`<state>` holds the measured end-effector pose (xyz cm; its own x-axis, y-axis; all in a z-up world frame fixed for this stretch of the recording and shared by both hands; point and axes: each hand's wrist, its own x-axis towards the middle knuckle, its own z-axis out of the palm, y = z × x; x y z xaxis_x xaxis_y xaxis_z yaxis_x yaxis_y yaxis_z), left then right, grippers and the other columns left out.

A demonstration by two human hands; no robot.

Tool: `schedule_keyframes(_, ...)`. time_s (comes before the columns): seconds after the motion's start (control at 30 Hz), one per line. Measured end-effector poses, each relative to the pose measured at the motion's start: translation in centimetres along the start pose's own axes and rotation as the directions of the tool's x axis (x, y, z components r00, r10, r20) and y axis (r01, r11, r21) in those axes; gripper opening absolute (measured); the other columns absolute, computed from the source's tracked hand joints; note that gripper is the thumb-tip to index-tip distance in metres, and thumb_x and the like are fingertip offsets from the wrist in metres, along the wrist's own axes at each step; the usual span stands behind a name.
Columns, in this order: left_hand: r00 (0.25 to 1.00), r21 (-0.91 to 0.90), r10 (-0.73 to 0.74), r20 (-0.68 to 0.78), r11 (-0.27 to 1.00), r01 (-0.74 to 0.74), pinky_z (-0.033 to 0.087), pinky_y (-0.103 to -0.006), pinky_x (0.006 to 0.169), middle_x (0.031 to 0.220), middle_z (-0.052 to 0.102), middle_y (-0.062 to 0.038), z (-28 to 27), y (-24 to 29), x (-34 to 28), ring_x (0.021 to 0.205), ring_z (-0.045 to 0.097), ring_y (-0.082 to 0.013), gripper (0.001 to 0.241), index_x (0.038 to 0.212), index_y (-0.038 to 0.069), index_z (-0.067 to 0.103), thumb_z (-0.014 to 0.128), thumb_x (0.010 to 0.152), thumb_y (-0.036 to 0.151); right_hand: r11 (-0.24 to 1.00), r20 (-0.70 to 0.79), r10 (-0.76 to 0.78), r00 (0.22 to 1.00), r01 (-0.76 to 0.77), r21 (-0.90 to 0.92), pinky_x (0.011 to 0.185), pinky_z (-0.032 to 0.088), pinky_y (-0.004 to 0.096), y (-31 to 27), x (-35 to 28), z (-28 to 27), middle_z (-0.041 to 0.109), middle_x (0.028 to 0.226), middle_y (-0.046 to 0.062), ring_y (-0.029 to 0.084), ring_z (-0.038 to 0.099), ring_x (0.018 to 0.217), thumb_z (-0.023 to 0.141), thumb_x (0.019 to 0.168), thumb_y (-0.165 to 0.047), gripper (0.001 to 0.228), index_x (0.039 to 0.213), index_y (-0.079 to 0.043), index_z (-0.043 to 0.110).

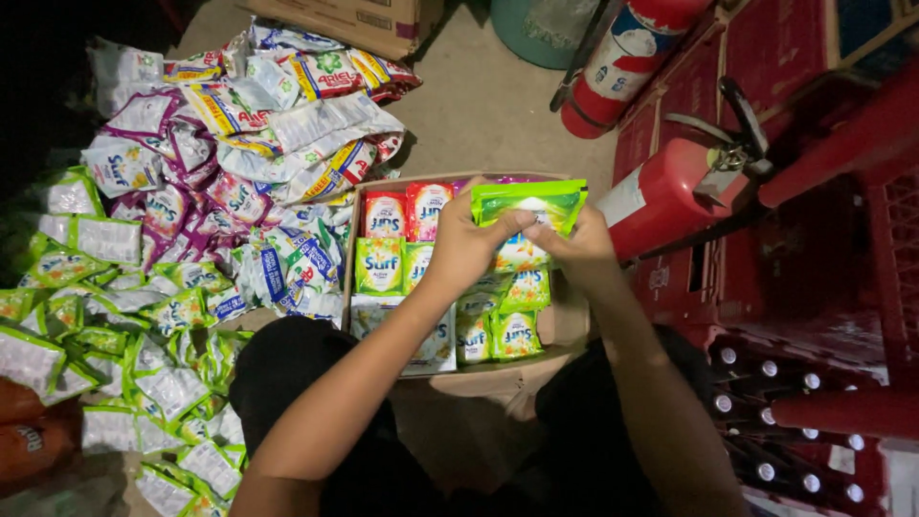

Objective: Organizing small detergent packets into a cardboard box.

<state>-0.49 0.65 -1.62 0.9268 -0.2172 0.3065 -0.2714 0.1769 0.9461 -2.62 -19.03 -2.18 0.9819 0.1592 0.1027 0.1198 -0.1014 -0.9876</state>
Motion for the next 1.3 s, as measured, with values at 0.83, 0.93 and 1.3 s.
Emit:
schedule_keyframes(0.83, 0.719, -0.663, -0.627, 0.300, 0.405, 0.630, 0.063, -0.0455, 0.092, 0.122, 0.072, -0.025, -1.2, -5.5, -0.2, 0.108, 0.072, -0.0340, 0.042, 0.133, -0.011, 0.058, 0.059, 0.099, 0.014, 0.966, -0.089, -0.197, 0.976, 0.209, 0.151, 0.081, 0.055, 0.030, -0.8, -4.7, -4.1, 0.067, 0.103, 0.004, 0.015, 0.066, 0.092, 0.081, 0.095, -0.029, 0.039, 0.109, 0.003, 0.064)
schedule_keyframes(0.93, 0.947, -0.577, -0.307, 0.089, 0.759, 0.300, 0.058, -0.0418, 0.095, 0.121, 0.068, -0.018, -2.0, -2.0, 0.2, 0.107, 0.070, -0.0258, 0.037, 0.130, -0.006, 0.055, 0.062, 0.101, 0.017, 0.983, -0.014, -0.184, 0.983, 0.184, 0.010, 0.077, 0.055, 0.028, 0.7, -3.8, -4.6, 0.070, 0.098, 0.003, 0.014, 0.067, 0.087, 0.076, 0.092, -0.025, 0.031, 0.105, 0.002, 0.069)
schedule_keyframes(1.3, 0.965, 0.090, 0.162, 0.204, 0.979, -0.184, 0.052, -0.0331, 0.096, 0.113, 0.070, -0.007, -2.5, 3.9, -1.3, 0.106, 0.065, -0.0161, 0.058, 0.126, -0.002, 0.061, 0.077, 0.093, 0.042, 0.871, -0.119, -0.417, 0.901, 0.359, -0.336, 0.104, 0.046, 0.032, -3.3, -1.7, 0.2, 0.052, 0.123, 0.012, 0.021, 0.056, 0.114, 0.071, 0.093, -0.006, 0.023, 0.112, 0.003, 0.061)
